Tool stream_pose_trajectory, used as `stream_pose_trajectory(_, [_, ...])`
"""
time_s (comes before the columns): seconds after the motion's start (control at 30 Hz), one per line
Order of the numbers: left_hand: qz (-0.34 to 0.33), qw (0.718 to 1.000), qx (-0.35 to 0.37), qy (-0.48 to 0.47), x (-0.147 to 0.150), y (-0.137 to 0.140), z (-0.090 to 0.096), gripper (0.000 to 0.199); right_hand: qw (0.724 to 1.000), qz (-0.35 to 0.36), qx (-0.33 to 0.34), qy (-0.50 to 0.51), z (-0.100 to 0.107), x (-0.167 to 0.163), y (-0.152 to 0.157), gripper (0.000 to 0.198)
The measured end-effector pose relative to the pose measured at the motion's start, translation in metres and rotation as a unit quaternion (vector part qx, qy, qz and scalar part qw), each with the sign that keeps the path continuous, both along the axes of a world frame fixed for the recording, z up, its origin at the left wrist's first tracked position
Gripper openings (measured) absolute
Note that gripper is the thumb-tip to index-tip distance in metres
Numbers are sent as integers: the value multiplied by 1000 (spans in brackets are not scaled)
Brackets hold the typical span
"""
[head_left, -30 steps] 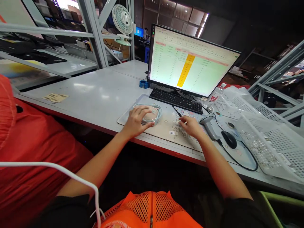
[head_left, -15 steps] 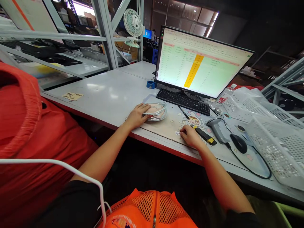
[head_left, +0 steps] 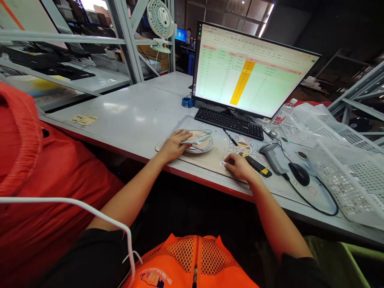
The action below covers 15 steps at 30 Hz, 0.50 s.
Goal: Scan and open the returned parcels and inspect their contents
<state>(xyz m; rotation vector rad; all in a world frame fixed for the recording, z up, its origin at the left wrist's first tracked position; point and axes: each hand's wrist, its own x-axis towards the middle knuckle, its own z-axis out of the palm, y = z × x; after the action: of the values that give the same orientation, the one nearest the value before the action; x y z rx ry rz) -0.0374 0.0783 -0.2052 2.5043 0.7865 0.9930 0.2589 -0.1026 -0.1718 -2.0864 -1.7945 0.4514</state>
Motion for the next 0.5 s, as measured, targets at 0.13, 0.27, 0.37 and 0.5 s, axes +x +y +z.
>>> stream_pose_trajectory(0.13, [-17, 1000, -2, 4, 6, -12, 1, 73, 999, -13, -16, -35, 4, -8, 4, 7])
stream_pose_trajectory(0.27, [-43, 999, 4, 16, 15, -27, 0, 70, 999, -23, -16, -31, 7, -13, 8, 11])
stream_pose_trajectory(0.37, [-54, 998, 14, 33, 20, -33, -2, 69, 1000, -27, -15, -8, 8, -11, 8, 12])
stream_pose_trajectory(0.5, [-54, 998, 21, 25, 21, -33, -5, 70, 999, -26, -11, 42, 8, -4, 5, 2])
